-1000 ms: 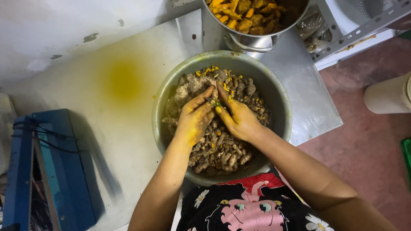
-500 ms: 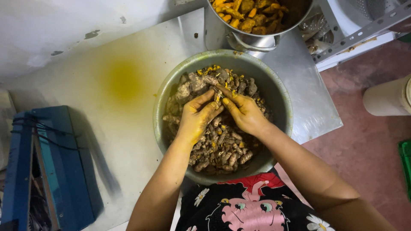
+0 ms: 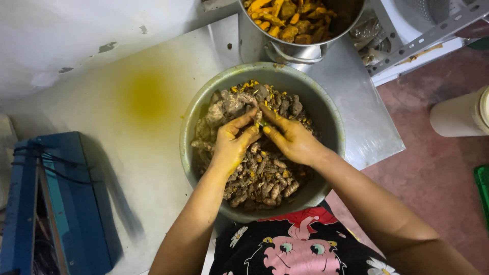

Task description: Peeling and breaking turmeric roots in a large bowl using a knife and hands

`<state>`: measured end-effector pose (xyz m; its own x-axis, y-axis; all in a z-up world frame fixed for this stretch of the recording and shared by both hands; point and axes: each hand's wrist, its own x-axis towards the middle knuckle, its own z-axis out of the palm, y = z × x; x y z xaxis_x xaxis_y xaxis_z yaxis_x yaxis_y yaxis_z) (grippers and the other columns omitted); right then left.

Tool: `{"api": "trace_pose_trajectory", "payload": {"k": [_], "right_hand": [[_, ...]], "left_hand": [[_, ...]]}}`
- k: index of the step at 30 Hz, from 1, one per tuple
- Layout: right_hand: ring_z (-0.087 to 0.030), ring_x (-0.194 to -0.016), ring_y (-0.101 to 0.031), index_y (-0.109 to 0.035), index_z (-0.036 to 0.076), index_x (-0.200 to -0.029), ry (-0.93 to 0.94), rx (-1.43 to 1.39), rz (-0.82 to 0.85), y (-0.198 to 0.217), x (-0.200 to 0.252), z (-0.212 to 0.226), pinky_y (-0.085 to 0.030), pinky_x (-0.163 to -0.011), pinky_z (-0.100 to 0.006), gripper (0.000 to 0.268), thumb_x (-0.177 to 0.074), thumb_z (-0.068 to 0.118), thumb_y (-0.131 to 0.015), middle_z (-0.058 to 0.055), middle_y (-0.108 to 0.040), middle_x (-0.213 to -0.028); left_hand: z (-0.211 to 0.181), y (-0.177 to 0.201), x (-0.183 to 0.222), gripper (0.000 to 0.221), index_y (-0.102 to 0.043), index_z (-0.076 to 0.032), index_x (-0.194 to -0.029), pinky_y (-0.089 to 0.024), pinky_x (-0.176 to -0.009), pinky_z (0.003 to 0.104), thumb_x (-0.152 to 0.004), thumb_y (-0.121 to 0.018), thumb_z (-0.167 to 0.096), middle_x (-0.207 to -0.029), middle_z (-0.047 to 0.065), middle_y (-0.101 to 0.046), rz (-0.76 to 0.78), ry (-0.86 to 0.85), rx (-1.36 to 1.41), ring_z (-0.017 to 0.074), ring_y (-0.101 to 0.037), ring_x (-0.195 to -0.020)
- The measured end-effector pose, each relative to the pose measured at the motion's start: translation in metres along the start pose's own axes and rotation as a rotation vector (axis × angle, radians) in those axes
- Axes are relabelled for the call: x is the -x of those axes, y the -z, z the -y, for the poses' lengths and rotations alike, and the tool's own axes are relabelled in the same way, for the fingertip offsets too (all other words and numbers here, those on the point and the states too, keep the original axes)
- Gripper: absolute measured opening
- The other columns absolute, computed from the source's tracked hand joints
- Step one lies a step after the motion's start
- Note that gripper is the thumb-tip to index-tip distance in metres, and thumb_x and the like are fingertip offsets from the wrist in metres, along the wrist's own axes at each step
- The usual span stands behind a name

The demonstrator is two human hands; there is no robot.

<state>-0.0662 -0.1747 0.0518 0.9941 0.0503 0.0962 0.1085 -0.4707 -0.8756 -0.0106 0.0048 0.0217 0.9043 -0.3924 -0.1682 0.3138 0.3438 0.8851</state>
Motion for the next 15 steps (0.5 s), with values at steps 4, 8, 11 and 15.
{"api": "trace_pose_trajectory", "payload": {"k": [4, 8, 11, 15], "right_hand": [[-0.046, -0.110, -0.068, -0.069, 0.001, -0.129, 0.037, 0.035, -0.057, -0.003, -0.004, 0.014, -0.057, -0.086, -0.056, 0.034, -0.101, 0.018, -0.063, -0.025, -0.075, -0.112], [-0.048, -0.101, -0.070, -0.072, -0.002, -0.119, 0.040, 0.158, -0.111, -0.006, -0.006, 0.020, -0.058, -0.082, -0.056, 0.030, -0.104, 0.022, -0.062, -0.027, -0.075, -0.103], [-0.044, -0.103, -0.071, -0.072, 0.003, -0.125, 0.015, 0.159, -0.136, -0.004, -0.011, 0.018, -0.058, -0.084, -0.053, 0.031, -0.104, 0.024, -0.061, -0.022, -0.076, -0.105], [-0.050, -0.105, -0.068, -0.071, -0.001, -0.120, -0.075, 0.063, -0.099, 0.002, -0.010, 0.042, -0.055, -0.085, -0.058, 0.034, -0.104, 0.026, -0.060, -0.030, -0.073, -0.106]], "left_hand": [[0.010, 0.001, -0.004, 0.045, -0.064, 0.000, -0.137, -0.063, -0.090, 0.039, -0.092, -0.069, 0.007, -0.128, 0.017, -0.069, -0.002, -0.003, -0.034, 0.0171, -0.064, -0.102], [0.018, 0.007, -0.002, 0.046, -0.063, 0.003, -0.136, -0.063, -0.089, 0.045, -0.091, -0.071, 0.008, -0.130, 0.026, -0.067, -0.008, -0.026, -0.060, 0.0221, -0.063, -0.104], [0.026, 0.006, -0.008, 0.046, -0.063, 0.005, -0.135, -0.064, -0.087, 0.045, -0.090, -0.072, 0.008, -0.130, 0.030, -0.066, 0.001, -0.058, -0.140, 0.0244, -0.065, -0.104], [0.039, 0.016, -0.014, 0.046, -0.066, 0.004, -0.132, -0.066, -0.064, 0.033, -0.087, -0.079, 0.003, -0.116, 0.027, -0.073, -0.026, -0.131, -0.185, 0.0174, -0.068, -0.084]]}}
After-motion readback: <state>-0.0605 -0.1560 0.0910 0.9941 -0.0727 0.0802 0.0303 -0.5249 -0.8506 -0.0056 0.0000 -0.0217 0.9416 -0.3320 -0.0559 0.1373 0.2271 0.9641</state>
